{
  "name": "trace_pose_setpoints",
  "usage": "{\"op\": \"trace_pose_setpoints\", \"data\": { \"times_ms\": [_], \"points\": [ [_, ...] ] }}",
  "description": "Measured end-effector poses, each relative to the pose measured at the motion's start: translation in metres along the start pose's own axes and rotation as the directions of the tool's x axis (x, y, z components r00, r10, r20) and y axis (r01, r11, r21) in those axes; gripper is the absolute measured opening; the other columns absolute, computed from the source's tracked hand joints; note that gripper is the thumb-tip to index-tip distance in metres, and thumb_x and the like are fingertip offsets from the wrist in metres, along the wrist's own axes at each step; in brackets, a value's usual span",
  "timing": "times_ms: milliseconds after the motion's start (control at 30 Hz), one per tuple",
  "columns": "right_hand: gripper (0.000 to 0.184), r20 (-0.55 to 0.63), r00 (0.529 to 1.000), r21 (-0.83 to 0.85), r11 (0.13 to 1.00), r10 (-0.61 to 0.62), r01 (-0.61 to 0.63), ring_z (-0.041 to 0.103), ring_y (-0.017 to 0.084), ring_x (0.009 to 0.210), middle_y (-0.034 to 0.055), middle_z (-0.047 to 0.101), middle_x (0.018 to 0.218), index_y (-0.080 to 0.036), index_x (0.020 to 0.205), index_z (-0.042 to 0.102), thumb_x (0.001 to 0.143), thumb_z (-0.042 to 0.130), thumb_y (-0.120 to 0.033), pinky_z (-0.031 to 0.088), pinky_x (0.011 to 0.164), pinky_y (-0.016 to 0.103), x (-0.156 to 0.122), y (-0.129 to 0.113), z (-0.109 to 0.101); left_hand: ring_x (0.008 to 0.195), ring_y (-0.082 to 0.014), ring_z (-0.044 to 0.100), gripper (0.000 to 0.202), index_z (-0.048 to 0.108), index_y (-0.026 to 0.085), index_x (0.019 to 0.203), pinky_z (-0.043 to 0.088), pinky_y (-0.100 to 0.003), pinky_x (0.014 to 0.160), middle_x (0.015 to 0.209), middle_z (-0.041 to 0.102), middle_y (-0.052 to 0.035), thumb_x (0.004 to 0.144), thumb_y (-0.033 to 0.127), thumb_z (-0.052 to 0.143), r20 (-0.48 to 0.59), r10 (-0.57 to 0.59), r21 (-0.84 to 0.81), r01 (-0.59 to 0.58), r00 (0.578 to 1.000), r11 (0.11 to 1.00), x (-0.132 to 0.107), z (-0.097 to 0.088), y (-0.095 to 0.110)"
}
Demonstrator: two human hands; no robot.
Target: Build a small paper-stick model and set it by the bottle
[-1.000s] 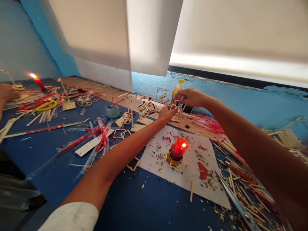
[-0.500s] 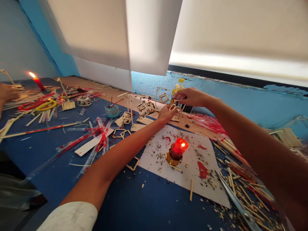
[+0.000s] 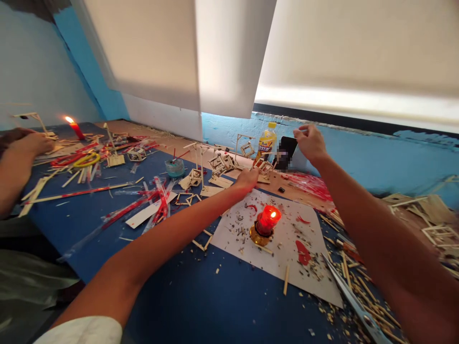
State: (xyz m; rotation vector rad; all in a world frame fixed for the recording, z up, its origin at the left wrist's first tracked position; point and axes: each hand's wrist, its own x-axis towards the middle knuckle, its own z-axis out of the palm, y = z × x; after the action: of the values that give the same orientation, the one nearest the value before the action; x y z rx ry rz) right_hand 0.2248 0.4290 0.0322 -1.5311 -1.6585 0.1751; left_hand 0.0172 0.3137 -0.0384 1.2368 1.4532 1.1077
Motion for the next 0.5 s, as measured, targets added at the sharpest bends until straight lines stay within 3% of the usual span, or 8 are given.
{"op": "trace_pose_setpoints", "data": {
  "times_ms": [100, 233, 367, 500],
  "points": [
    [0.037, -0.034, 0.979, -0.013, 0.979, 0.201, -0.202, 0.067, 0.026, 0.114, 0.0107, 0.065, 0.134, -0.020, 0.132, 0.063, 0.100, 0.066, -0.039, 0.057, 0.097, 0.049, 0.001, 0.027, 0.009, 0.106, -0.0239, 0.069, 0.035, 0.063, 0.017, 0.127, 0.061, -0.044, 0.089, 0.126, 0.067, -0.0102, 0.101, 0.039, 0.064, 0.078, -0.122, -0.032, 0.125, 0.989, 0.992, -0.026, -0.012, 0.015],
    [0.037, -0.027, 0.935, -0.001, 0.935, 0.354, -0.354, 0.066, 0.026, 0.116, 0.0117, 0.063, 0.137, -0.021, 0.132, 0.063, 0.099, 0.067, -0.037, 0.058, 0.096, 0.047, 0.000, 0.054, 0.032, 0.100, -0.0216, 0.068, 0.037, 0.063, 0.018, 0.127, 0.060, -0.041, 0.087, 0.124, 0.067, -0.0104, 0.103, 0.046, 0.058, 0.105, -0.162, -0.090, 0.172, 0.981, 0.981, -0.059, -0.037, 0.027],
    [0.041, -0.099, 0.907, 0.059, 0.912, 0.410, -0.406, 0.067, 0.027, 0.114, 0.0111, 0.064, 0.135, -0.019, 0.134, 0.061, 0.098, 0.068, -0.038, 0.059, 0.093, 0.049, -0.004, 0.061, 0.064, 0.081, -0.0195, 0.066, 0.039, 0.064, 0.020, 0.116, 0.050, -0.032, 0.063, 0.121, 0.069, -0.0123, 0.102, 0.053, 0.049, 0.107, -0.162, -0.129, 0.175, 0.981, 0.976, -0.082, -0.059, 0.026],
    [0.039, -0.255, 0.891, 0.125, 0.926, 0.377, -0.356, 0.066, 0.027, 0.116, 0.0111, 0.063, 0.137, -0.019, 0.134, 0.061, 0.099, 0.067, -0.037, 0.057, 0.097, 0.050, -0.002, 0.059, 0.079, 0.066, -0.0124, 0.059, 0.029, 0.064, 0.019, 0.113, 0.033, -0.026, 0.050, 0.123, 0.067, -0.0114, 0.099, 0.040, 0.048, 0.128, -0.092, -0.148, 0.111, 0.988, 0.983, -0.094, -0.061, 0.029]
  ]
}}
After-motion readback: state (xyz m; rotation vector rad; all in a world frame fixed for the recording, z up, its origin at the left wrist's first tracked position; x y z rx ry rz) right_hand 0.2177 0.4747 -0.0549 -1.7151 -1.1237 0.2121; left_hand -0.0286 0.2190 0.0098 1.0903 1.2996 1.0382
